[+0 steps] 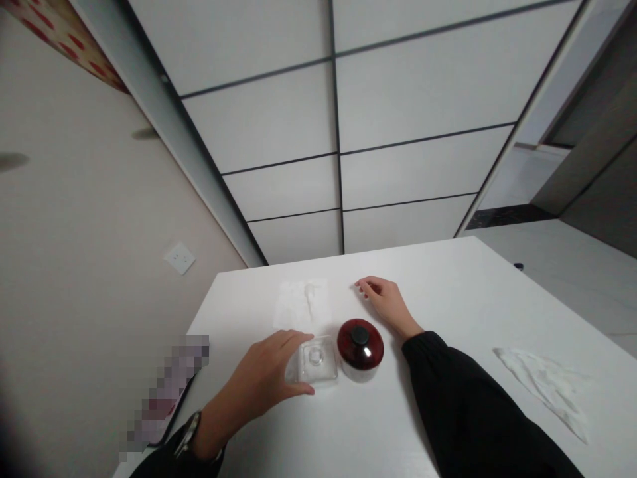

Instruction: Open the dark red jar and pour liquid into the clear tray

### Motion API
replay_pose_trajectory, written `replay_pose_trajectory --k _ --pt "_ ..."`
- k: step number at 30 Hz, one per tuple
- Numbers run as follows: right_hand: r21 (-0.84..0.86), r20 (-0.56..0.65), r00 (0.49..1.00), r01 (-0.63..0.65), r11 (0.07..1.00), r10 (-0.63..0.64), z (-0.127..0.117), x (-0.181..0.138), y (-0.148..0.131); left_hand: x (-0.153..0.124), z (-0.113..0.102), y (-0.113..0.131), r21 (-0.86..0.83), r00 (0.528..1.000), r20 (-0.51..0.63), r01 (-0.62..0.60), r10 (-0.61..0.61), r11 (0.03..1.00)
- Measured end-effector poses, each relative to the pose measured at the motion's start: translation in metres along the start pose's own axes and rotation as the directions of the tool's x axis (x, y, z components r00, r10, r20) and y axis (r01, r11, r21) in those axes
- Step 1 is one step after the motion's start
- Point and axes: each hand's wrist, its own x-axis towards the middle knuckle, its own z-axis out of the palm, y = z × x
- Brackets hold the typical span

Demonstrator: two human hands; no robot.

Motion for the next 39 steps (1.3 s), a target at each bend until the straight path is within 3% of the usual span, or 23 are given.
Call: replay_pose_trajectory --k 12,18,20,22,24,27,30,35,39 --pt "-0.004 0.036 0.999 0.007 1.0 -0.007 -0.004 -0.002 -0.011 -0.008 -0.009 0.001 -0.042 0.991 0.13 0.051 -0.045 0.998" --pt "0.002 0.036 0.999 0.002 1.0 -0.002 -0.003 -0.002 -0.009 -0.007 -0.03 -0.014 -0.086 0.984 0.003 -0.176 0.177 0.981" --pt "0.004 0.037 0.999 0.006 1.0 -0.006 -0.003 -0.002 -0.009 0.007 -0.046 -0.024 -0.119 0.994 -0.021 -0.113 0.111 0.986" --pt "0.004 0.038 0.999 0.013 1.0 -0.013 -0.002 -0.002 -0.008 0.031 -0.06 -0.036 -0.117 0.997 0.055 0.053 -0.047 0.992" --pt "0.004 0.037 0.999 0.022 1.0 -0.022 -0.002 -0.001 -0.007 0.062 -0.067 -0.048 -0.106 0.991 0.086 0.114 -0.105 0.988" --pt "0.0 0.025 0.999 0.028 1.0 -0.028 -0.001 0.0 -0.005 0.109 -0.06 -0.065 -0.068 0.982 0.116 0.156 -0.147 0.985" --pt "-0.004 0.02 0.999 0.027 1.0 -0.027 -0.001 0.001 -0.003 0.141 -0.04 -0.075 -0.036 0.975 0.119 0.192 -0.187 0.981" --pt "-0.009 0.03 0.999 0.027 1.0 -0.027 -0.002 0.002 -0.003 0.158 -0.018 -0.08 -0.064 0.972 0.154 0.187 -0.175 0.98" --pt "-0.008 0.032 0.999 0.029 1.0 -0.028 -0.002 0.002 -0.003 0.155 -0.032 -0.077 -0.154 0.983 0.106 0.165 -0.15 0.974"
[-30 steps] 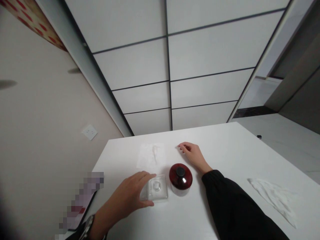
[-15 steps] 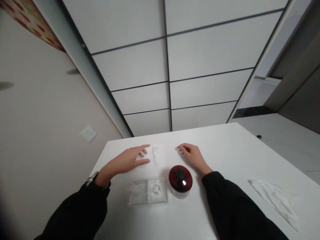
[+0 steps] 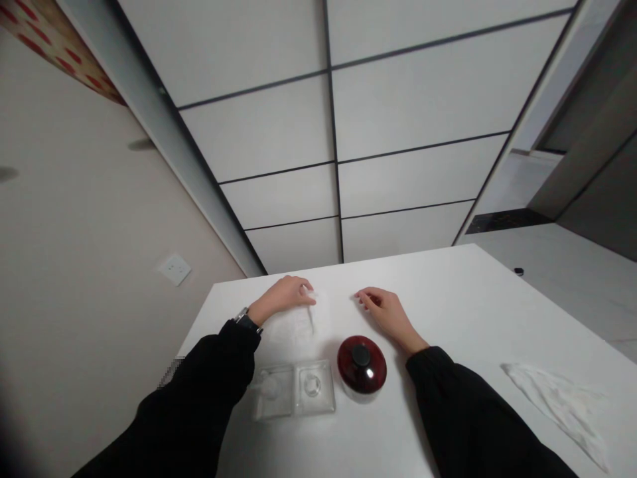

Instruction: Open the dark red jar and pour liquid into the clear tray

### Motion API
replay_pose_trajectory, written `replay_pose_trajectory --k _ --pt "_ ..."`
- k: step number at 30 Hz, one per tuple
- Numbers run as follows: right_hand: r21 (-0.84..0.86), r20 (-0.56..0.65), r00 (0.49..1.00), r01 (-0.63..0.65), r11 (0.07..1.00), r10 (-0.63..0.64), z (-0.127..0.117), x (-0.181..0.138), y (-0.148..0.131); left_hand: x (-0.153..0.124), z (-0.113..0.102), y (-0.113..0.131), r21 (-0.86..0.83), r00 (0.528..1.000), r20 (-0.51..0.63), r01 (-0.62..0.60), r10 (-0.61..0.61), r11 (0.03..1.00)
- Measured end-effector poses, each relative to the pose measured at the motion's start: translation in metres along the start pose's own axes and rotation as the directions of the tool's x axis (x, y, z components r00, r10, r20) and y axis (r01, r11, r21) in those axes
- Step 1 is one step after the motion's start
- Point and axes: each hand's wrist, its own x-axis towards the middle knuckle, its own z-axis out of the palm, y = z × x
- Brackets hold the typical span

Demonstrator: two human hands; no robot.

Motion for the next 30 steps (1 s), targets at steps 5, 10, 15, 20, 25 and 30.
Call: replay_pose_trajectory --k 5,10,15,20,25,30 --pt "-0.008 -0.006 1.0 0.007 1.0 -0.007 0.0 0.0 0.0 -0.043 -0.029 0.024 -0.181 0.979 -0.191 -0.101 0.065 0.978" --pt "-0.006 -0.007 1.0 0.011 1.0 -0.011 0.0 -0.001 -0.003 -0.115 -0.024 0.052 -0.22 0.904 -0.414 -0.212 0.106 0.952" --pt "-0.014 -0.011 1.0 0.014 1.0 -0.014 -0.001 -0.002 -0.004 -0.157 0.009 0.058 -0.032 0.725 -0.629 -0.387 0.282 0.922" --pt "-0.022 -0.01 1.0 0.013 1.0 -0.013 -0.001 -0.003 -0.003 -0.165 0.031 0.056 0.051 0.63 -0.687 -0.456 0.362 0.889" --pt "-0.023 -0.011 1.0 0.019 1.0 -0.02 -0.001 -0.002 -0.001 -0.168 0.043 0.053 0.085 0.625 -0.684 -0.443 0.376 0.893" --pt "-0.025 -0.013 1.0 0.022 0.999 -0.023 0.0 -0.001 0.001 -0.17 0.054 0.054 0.046 0.817 -0.462 -0.367 0.346 0.929"
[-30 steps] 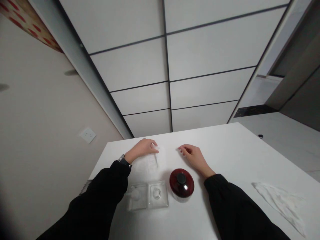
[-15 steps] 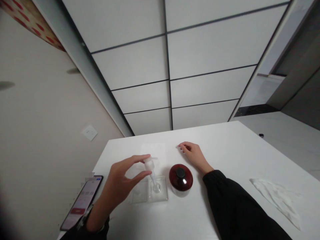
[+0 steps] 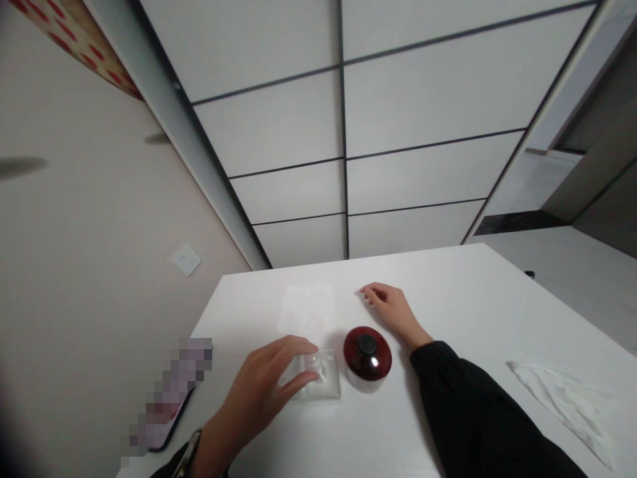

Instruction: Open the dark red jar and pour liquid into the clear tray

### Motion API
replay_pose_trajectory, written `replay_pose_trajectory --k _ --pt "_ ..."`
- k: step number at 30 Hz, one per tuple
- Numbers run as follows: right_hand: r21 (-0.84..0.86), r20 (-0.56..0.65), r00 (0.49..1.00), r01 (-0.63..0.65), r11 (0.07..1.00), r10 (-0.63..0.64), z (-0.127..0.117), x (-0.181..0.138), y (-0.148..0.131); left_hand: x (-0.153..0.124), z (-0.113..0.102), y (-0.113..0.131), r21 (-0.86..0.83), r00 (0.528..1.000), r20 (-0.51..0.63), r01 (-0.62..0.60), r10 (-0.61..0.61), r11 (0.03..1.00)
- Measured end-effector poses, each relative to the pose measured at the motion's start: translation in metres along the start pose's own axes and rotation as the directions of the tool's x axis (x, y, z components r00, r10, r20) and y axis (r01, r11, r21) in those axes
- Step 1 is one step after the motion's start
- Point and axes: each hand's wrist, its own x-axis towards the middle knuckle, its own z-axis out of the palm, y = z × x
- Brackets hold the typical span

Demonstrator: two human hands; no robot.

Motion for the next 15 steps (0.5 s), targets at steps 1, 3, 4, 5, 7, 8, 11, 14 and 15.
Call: replay_pose_trajectory --k 1,3,4,5,7,8,11,14,15 --pt "0.001 -0.001 1.0 -0.001 1.0 0.001 0.0003 0.0 0.0001 0.0001 0.0008 0.0014 0.019 0.996 0.078 0.043 -0.044 0.999" --pt "0.005 -0.004 1.0 -0.002 1.0 0.002 0.0008 -0.0001 0.0003 0.0014 0.0013 0.0044 0.062 0.969 0.214 0.117 -0.127 0.991" --pt "0.007 -0.004 1.0 -0.003 1.0 0.003 0.0009 -0.0001 0.0003 0.0023 0.0011 0.0058 0.077 0.952 0.262 0.14 -0.155 0.987" --pt "0.009 -0.003 1.0 -0.003 1.0 0.003 0.0009 -0.0001 0.0003 0.0031 0.0008 0.0069 0.084 0.94 0.296 0.153 -0.172 0.985" --pt "0.01 0.003 1.0 -0.003 1.0 0.003 0.0006 0.0002 0.0002 0.0045 0.0006 0.008 0.085 0.927 0.327 0.164 -0.183 0.983" --pt "0.01 0.006 1.0 -0.004 1.0 0.004 0.0004 0.0004 0.0002 0.005 0.0009 0.0081 0.081 0.924 0.334 0.166 -0.184 0.983" --pt "0.006 0.013 1.0 -0.005 1.0 0.005 -0.0002 0.0008 0.0003 0.0061 0.0031 0.0074 0.092 0.918 0.342 0.179 -0.2 0.98" --pt "0.006 0.017 1.0 -0.005 1.0 0.005 -0.0004 0.0009 0.0006 0.0072 0.0044 0.0079 0.133 0.907 0.355 0.19 -0.226 0.973" --pt "0.006 0.018 1.0 -0.005 1.0 0.005 -0.0004 0.0009 0.0008 0.0075 0.0038 0.0088 0.141 0.904 0.364 0.182 -0.222 0.973"
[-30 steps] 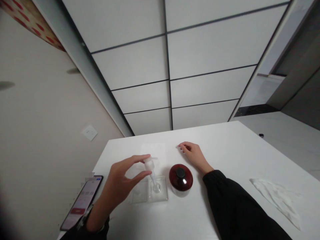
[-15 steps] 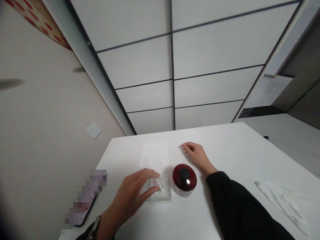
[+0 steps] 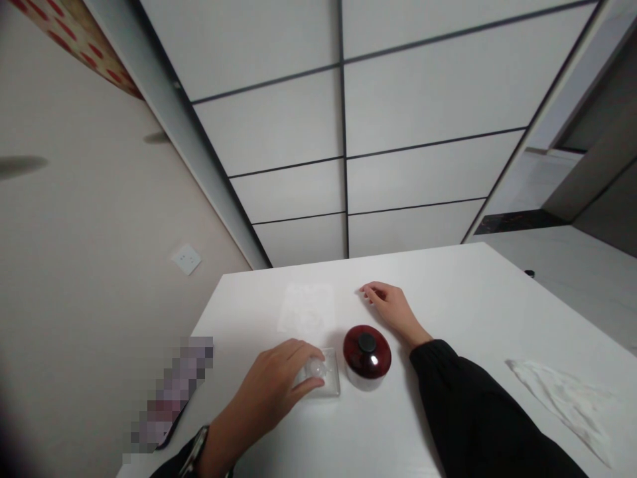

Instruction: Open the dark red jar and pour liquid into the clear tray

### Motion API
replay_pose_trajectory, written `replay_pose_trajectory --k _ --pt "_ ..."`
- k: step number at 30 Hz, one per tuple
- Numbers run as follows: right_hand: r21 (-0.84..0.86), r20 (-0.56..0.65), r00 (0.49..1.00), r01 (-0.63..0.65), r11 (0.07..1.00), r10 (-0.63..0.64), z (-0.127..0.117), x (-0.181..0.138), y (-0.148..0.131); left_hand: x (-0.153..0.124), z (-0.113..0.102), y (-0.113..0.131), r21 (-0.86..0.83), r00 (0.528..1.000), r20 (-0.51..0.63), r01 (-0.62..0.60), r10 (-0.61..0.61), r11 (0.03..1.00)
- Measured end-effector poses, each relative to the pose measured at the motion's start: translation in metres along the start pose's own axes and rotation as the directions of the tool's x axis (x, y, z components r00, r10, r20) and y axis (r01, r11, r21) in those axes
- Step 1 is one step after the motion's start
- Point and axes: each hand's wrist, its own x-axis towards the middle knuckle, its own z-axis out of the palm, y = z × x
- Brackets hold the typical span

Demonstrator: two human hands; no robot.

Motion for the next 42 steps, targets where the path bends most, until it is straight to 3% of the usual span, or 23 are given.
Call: replay_pose_trajectory --k 6,12,18,25,30,35,39,42 --pt "-0.005 0.007 1.0 0.0 1.0 0.0 0.0 0.001 0.002 -0.003 -0.01 0.006 -0.007 0.995 0.076 -0.071 0.071 0.997" --pt "-0.021 0.008 1.0 0.001 1.0 -0.001 0.001 0.001 0.003 0.001 -0.007 0.005 0.021 0.997 0.075 -0.011 0.01 1.0" --pt "-0.032 0.014 1.0 -0.006 0.999 0.006 0.0 0.002 0.006 -0.007 -0.003 0.002 0.004 0.983 0.006 -0.183 0.183 0.983" --pt "-0.041 0.012 1.0 -0.015 0.999 0.016 0.001 0.002 0.007 -0.001 0.001 0.008 0.075 1.0 0.012 -0.03 0.029 0.997" --pt "-0.042 0.005 1.0 -0.008 0.999 0.009 0.001 0.001 0.006 -0.003 -0.001 0.006 0.017 0.985 -0.021 -0.172 0.172 0.985" --pt "-0.049 0.005 1.0 -0.01 0.999 0.01 0.001 0.002 0.005 -0.001 -0.004 0.005 0.07 0.999 0.02 -0.032 0.03 0.997" --pt "-0.051 0.009 1.0 -0.015 0.999 0.015 0.001 0.002 0.005 -0.003 -0.008 0.002 0.044 0.986 0.03 -0.166 0.165 0.985" --pt "-0.049 0.011 1.0 -0.016 0.999 0.017 0.001 0.001 0.004 0.0 -0.01 0.003 0.028 0.991 -0.021 -0.135 0.135 0.99"
